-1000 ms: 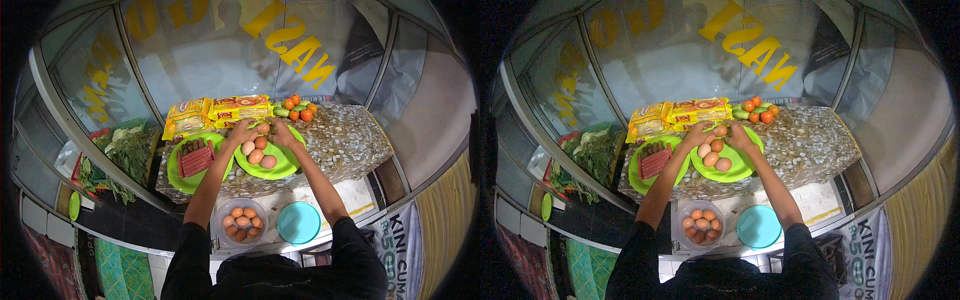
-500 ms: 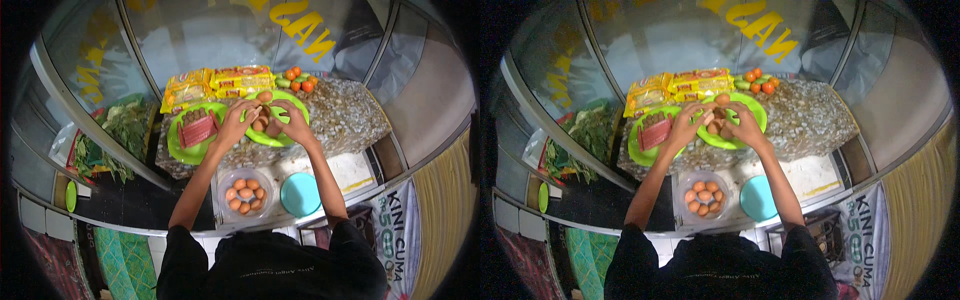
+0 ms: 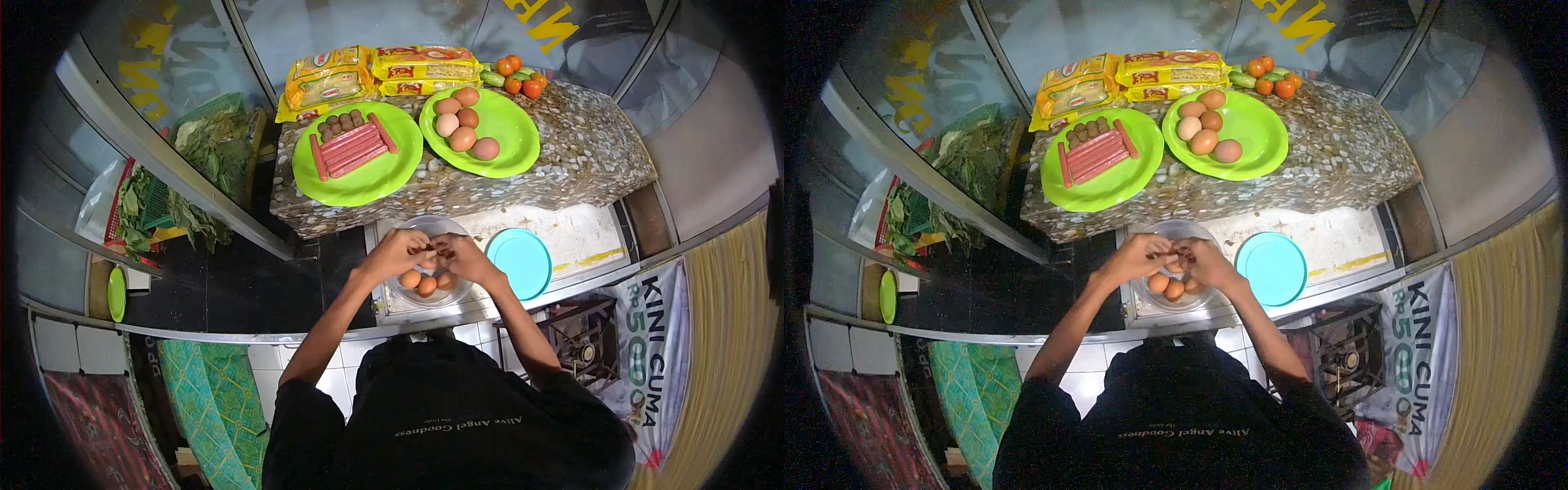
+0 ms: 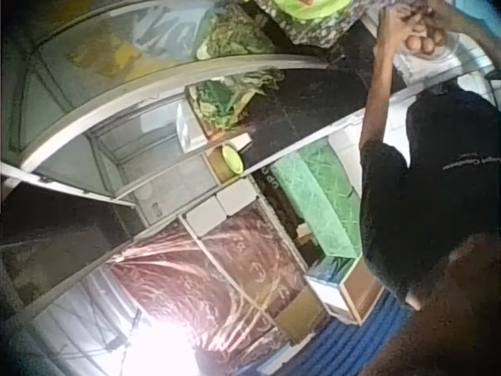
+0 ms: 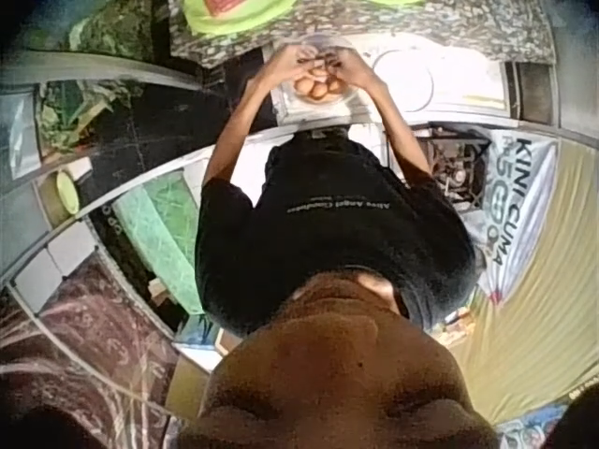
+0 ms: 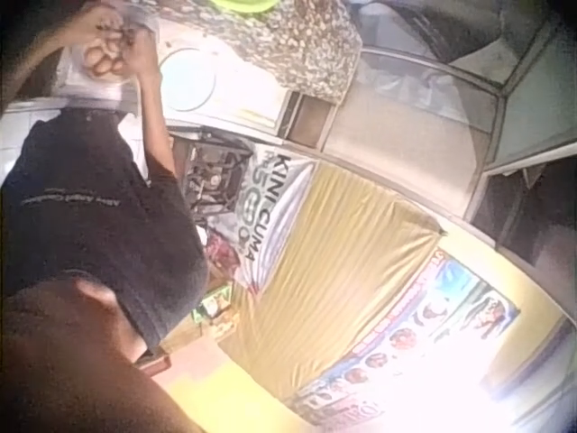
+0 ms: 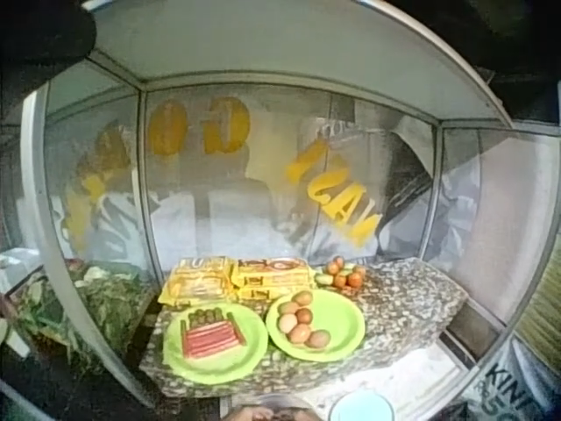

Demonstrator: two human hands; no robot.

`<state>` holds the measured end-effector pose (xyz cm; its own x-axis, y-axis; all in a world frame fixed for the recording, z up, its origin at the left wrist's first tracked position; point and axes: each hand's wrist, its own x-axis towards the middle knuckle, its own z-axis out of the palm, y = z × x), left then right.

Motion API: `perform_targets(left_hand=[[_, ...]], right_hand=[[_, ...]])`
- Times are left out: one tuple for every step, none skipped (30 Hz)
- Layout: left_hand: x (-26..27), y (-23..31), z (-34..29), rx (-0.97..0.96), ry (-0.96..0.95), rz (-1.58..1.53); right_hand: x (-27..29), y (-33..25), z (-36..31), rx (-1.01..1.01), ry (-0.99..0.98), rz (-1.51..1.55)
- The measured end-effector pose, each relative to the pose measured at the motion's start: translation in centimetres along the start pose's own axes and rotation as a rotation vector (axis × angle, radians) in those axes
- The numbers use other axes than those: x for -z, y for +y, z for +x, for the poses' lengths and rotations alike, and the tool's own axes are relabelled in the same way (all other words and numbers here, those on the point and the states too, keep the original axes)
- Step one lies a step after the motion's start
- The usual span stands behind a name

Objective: Preparing eggs and ingredients at a food stall.

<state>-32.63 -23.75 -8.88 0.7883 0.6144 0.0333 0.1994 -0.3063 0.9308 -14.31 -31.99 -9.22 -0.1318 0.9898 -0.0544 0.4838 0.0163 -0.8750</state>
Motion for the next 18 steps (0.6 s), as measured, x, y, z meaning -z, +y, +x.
perform_targets(left_hand=[[-0.5,-1.4,-0.2,0.0,-0.007,-0.003],[-0.8,-2.1,-0.3,0.018,-0.063,0.146],[-1.3,-2.8,-0.5,0.034,-0.118,0.295],[-1.7,-2.7,-0.5,0.028,-0.129,0.293],[-2.2,-2.6,-0.6,0.089,-0.149,0.395],[-2.7,-2.4,-0.7,0.149,-0.168,0.498],[-3.5,-3.1,-0.9,0.16,-0.113,0.476],[-3.9,-3.6,-0.8,0.153,-0.119,0.475],[-4.2,-4.2,-0.7,0.171,-0.101,0.502],[-4.4,-4.2,-0.7,0.188,-0.087,0.528],[-4.4,-4.2,-0.7,0.182,-0.096,0.526],[-4.4,-4.2,-0.7,0.2,-0.097,0.497],[-4.1,-4.2,-0.8,0.222,-0.091,0.471],[-3.9,-4.5,-0.8,0.221,-0.092,0.471],[-3.7,-4.8,-0.8,0.238,-0.126,0.463],[-3.9,-4.8,-0.4,0.241,-0.169,0.453],[-3.9,-4.9,-0.4,0.236,-0.173,0.454],[-3.9,-4.9,-0.5,0.222,-0.163,0.435]], right_hand=[[-0.9,0.9,0.1,0.054,0.005,-0.064],[-1.5,1.2,0.2,0.048,0.012,-0.065],[-2.2,1.6,0.2,0.076,0.026,-0.151],[-2.7,1.8,0.3,0.101,0.042,-0.239],[-3.2,2.1,0.3,-0.04,0.011,-0.294],[-3.4,2.4,0.2,-0.05,0.02,-0.295],[-3.8,2.6,0.2,-0.081,0.009,-0.34],[-4.1,2.8,0.1,-0.111,-0.003,-0.386],[-4.7,3.1,0.2,-0.116,0.003,-0.387],[-5.2,3.0,0.3,-0.074,0.104,-0.469],[-5.7,3.0,0.3,-0.031,0.205,-0.552],[-5.9,3.0,0.2,-0.039,0.21,-0.553],[-5.6,1.7,0.4,-0.087,0.128,-0.571],[-5.5,0.8,0.6,-0.134,0.046,-0.587],[-5.9,1.5,0.9,-0.133,0.046,-0.587],[-6.0,2.9,1.1,-0.17,0.017,-0.59],[-6.2,3.5,1.3,-0.199,-0.02,-0.589],[-6.3,4.2,1.2,-0.202,-0.015,-0.59]])
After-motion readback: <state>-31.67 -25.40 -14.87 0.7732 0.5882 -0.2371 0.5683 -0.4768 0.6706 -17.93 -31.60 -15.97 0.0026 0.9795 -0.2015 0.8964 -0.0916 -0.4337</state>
